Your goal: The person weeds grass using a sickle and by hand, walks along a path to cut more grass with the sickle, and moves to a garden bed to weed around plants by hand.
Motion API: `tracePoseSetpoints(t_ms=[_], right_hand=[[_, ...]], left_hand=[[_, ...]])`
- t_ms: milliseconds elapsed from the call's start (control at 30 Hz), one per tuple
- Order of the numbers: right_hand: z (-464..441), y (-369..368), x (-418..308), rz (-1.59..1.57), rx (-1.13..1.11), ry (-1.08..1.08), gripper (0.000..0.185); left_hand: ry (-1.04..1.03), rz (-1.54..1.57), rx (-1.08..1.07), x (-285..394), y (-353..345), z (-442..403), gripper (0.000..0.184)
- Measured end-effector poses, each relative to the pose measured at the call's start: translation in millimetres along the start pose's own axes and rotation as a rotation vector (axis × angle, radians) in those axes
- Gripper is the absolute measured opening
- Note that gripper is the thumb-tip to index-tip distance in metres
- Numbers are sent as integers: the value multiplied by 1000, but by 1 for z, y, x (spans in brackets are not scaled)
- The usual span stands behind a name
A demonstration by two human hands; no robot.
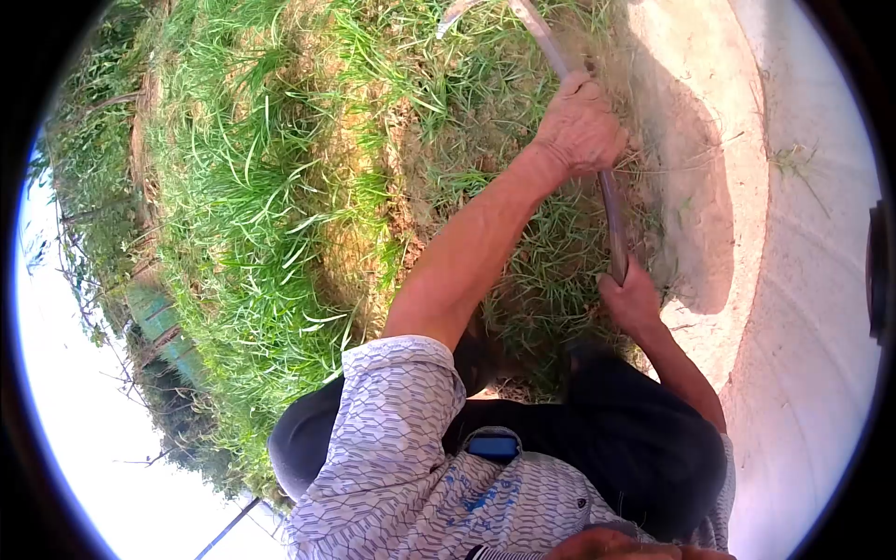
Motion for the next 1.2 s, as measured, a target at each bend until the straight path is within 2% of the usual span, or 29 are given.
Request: tracePoseSetpoints(t_ms=[133,200,233,300,333,400,500,533,600,633,767,867,1000,1033,1100,1133,1200], right_hand=[[16,-17,25,-97,-118,-132,34],[40,-11,24,-317,-352,-434,40],[51,-11,42,-322,-345,-430,40],[75,-5,74,-121,-279,-101,44],[83,-4,82,-120,-281,-118,44],[97,-7,90,-143,-305,-289,46],[102,-4,102,-83,-290,-231,41],[110,4,106,-72,-283,-229,41],[132,18,124,77,-304,-373,24],[153,23,157,82,-302,-379,24],[196,43,185,110,-317,-498,25],[168,40,168,50,-279,-434,26],[75,14,98,-79,-176,-156,27],[53,6,70,-98,-145,-148,28],[18,-8,28,-118,-122,-140,28],[10,-14,24,-105,-165,-136,28],[2,-26,27,-93,-204,-117,28]], left_hand=[[115,117,-5,21,-22,27,26],[113,196,-184,38,-27,42,26],[104,194,-180,52,-29,54,26],[211,338,-92,84,-28,79,25],[214,353,-100,92,-30,82,25],[227,361,-19,100,-28,89,24],[246,377,4,111,-24,93,23],[249,380,16,124,-24,96,23],[281,436,22,154,-22,105,23],[259,466,5,171,-20,113,23],[188,600,-30,236,-15,143,23],[152,597,25,207,-14,116,22],[55,306,83,93,-5,38,22],[37,218,97,62,-3,24,23],[-15,113,22,11,-3,16,26],[-5,113,13,10,-8,31,26],[109,119,-158,9,-21,60,29]])
Point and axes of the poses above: each hand's wrist, its own z-axis away from the middle knuckle, its own y-axis out of the back of the hand, x = y × z, the point moved 2 cm from there along -z, towards the middle knuckle, and after that the axes turned 6 degrees about -z, right-handed, at the moved point
